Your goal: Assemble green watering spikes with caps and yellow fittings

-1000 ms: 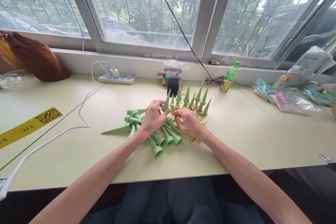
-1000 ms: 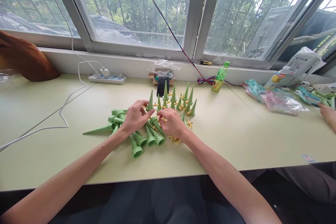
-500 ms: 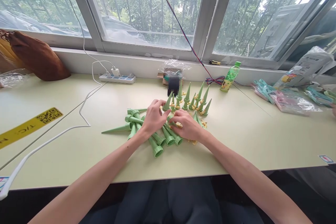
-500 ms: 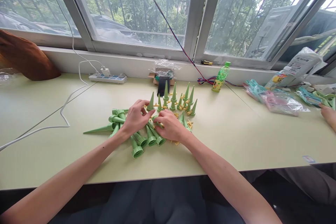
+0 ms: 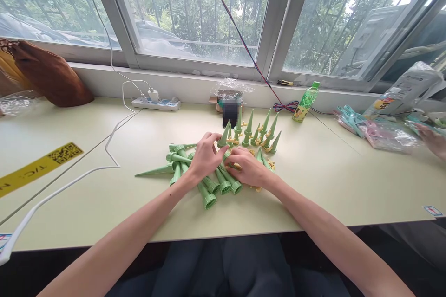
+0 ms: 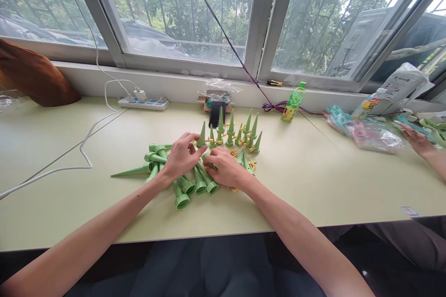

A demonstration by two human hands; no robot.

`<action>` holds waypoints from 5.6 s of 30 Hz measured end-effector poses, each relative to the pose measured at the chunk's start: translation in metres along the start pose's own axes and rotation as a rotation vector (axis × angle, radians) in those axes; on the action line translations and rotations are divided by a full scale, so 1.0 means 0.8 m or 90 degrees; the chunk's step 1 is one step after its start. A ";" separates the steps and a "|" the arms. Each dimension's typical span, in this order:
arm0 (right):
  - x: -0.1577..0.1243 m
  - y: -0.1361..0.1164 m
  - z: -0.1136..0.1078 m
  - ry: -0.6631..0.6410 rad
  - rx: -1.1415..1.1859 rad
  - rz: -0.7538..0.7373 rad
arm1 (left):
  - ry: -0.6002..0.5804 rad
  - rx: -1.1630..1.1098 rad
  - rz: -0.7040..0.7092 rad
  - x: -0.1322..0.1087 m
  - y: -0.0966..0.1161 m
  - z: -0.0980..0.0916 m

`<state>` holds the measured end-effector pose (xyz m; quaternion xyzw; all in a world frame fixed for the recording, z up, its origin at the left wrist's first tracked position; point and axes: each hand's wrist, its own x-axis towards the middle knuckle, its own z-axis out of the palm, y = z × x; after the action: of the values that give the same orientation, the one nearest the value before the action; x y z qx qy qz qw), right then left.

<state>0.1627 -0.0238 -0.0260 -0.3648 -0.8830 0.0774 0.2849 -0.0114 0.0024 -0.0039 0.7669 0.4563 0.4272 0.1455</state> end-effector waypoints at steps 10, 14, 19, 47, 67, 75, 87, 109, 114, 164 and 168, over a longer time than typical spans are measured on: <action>0.000 -0.002 -0.005 0.082 0.110 0.042 | -0.006 -0.026 -0.077 0.001 0.005 -0.002; 0.002 0.000 -0.007 0.136 0.133 0.074 | -0.049 -0.085 -0.130 0.002 0.005 -0.004; 0.004 0.001 -0.009 0.194 0.149 0.114 | -0.057 -0.120 -0.145 0.004 0.010 -0.009; 0.005 -0.003 -0.020 0.417 0.209 0.218 | -0.153 -0.269 -0.153 -0.001 0.026 -0.011; 0.005 -0.009 -0.021 0.354 0.271 0.201 | -0.187 -0.332 -0.139 -0.003 0.026 -0.010; 0.006 -0.011 -0.019 0.335 0.276 0.198 | -0.184 -0.324 -0.112 -0.002 0.022 -0.008; 0.008 -0.007 -0.016 0.304 0.234 0.181 | -0.154 -0.282 -0.032 -0.002 0.013 -0.002; 0.006 -0.006 -0.017 0.298 0.250 0.206 | -0.172 -0.276 -0.058 -0.003 0.017 -0.005; 0.006 -0.005 -0.018 0.295 0.233 0.215 | -0.156 -0.238 0.000 -0.004 0.016 -0.005; 0.005 -0.008 -0.016 0.313 0.227 0.236 | -0.188 -0.325 -0.078 -0.002 0.010 -0.001; 0.005 -0.007 -0.017 0.310 0.235 0.229 | -0.202 -0.335 -0.092 -0.001 0.013 -0.003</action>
<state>0.1648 -0.0259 -0.0115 -0.4648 -0.6821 0.1952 0.5296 -0.0074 -0.0047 0.0036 0.7256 0.3553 0.3940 0.4381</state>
